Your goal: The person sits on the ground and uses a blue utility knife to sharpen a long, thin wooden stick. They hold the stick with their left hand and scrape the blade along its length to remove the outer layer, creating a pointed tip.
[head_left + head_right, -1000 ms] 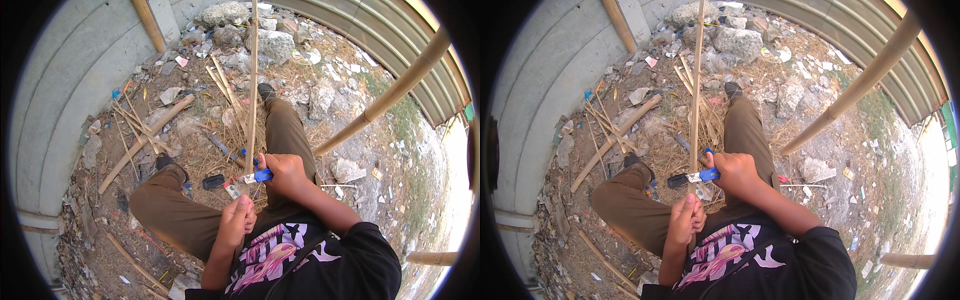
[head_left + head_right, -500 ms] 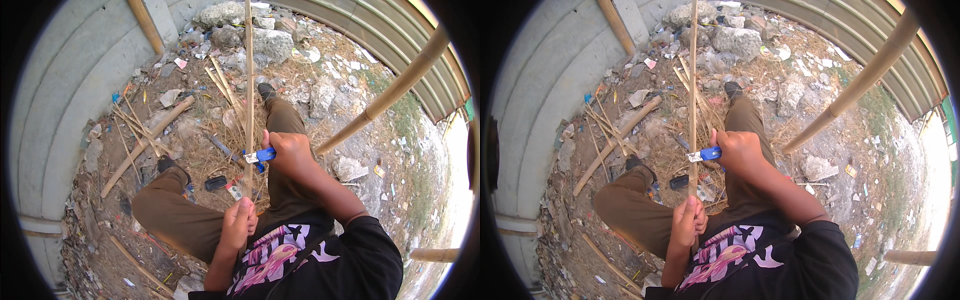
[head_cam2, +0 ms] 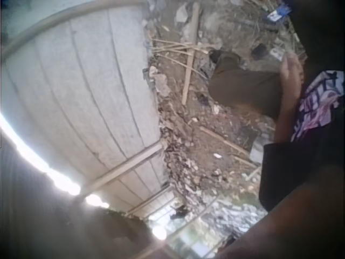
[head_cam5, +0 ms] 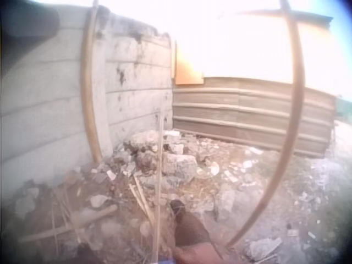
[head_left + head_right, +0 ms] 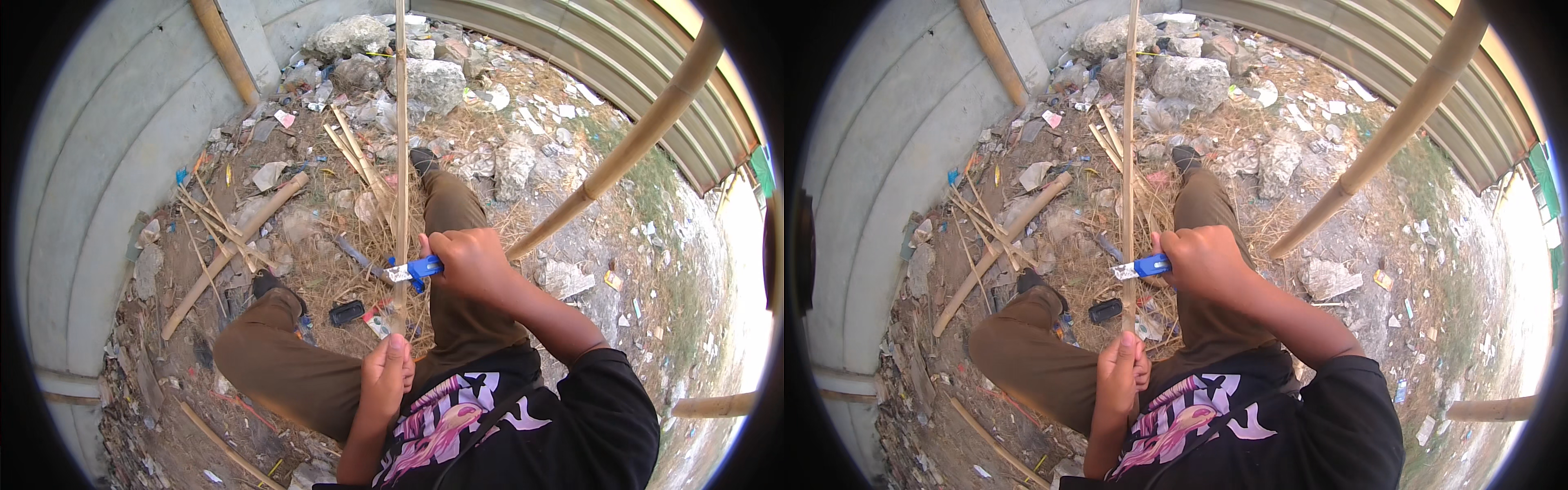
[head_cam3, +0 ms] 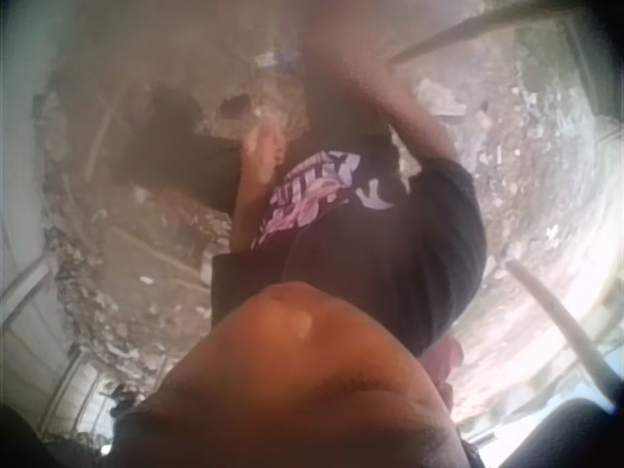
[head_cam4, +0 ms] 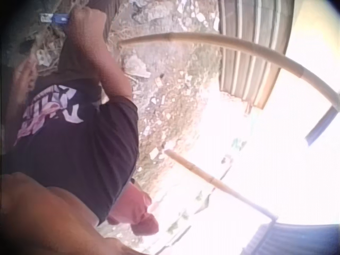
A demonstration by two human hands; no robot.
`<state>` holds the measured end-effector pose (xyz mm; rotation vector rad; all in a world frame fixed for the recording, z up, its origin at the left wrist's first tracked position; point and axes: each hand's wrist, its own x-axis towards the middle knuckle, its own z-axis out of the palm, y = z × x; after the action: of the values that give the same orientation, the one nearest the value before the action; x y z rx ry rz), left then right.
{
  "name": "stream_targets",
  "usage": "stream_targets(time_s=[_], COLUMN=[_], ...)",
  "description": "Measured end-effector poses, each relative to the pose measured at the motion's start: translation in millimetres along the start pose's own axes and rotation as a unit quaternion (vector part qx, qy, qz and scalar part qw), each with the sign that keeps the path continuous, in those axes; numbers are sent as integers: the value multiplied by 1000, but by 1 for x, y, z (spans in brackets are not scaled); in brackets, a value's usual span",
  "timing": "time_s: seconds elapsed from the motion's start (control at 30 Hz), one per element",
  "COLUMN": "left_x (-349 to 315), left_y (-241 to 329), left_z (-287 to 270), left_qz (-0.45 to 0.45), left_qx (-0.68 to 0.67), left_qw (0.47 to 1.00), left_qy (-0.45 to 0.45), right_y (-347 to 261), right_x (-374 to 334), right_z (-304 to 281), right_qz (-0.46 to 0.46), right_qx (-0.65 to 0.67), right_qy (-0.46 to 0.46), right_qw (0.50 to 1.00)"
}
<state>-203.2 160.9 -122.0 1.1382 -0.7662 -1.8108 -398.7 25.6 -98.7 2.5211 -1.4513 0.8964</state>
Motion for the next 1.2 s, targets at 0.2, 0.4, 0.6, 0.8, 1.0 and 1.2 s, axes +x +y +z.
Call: stream_targets(time_s=[0.2, 0.4, 0.6, 0.8, 1.0, 1.2], left_x=[0, 2, 4, 6, 7, 4], left_y=[-4, -4, -3, -10, -6, -4], left_z=[2, 4, 7, 10, 9, 0], left_qz=[17, 17, -2, 17, -5, 1], left_qx=[46, 80, 68, 109, 74, 28], left_qw=[999, 997, 998, 994, 997, 999], left_qy=[20, 17, 17, 11, 9, 28], right_y=[-16, 8, 22, 68, 70, 8], right_x=[-19, 8, 18, 55, 72, 6], right_z=[10, 0, 7, 5, -7, 8], right_qz=[55, 79, 91, 153, 143, 56], right_qx=[-11, -36, -53, -88, -78, 31], right_qy=[21, 34, 49, 68, 34, -75], right_qw=[998, 996, 993, 982, 986, 995])
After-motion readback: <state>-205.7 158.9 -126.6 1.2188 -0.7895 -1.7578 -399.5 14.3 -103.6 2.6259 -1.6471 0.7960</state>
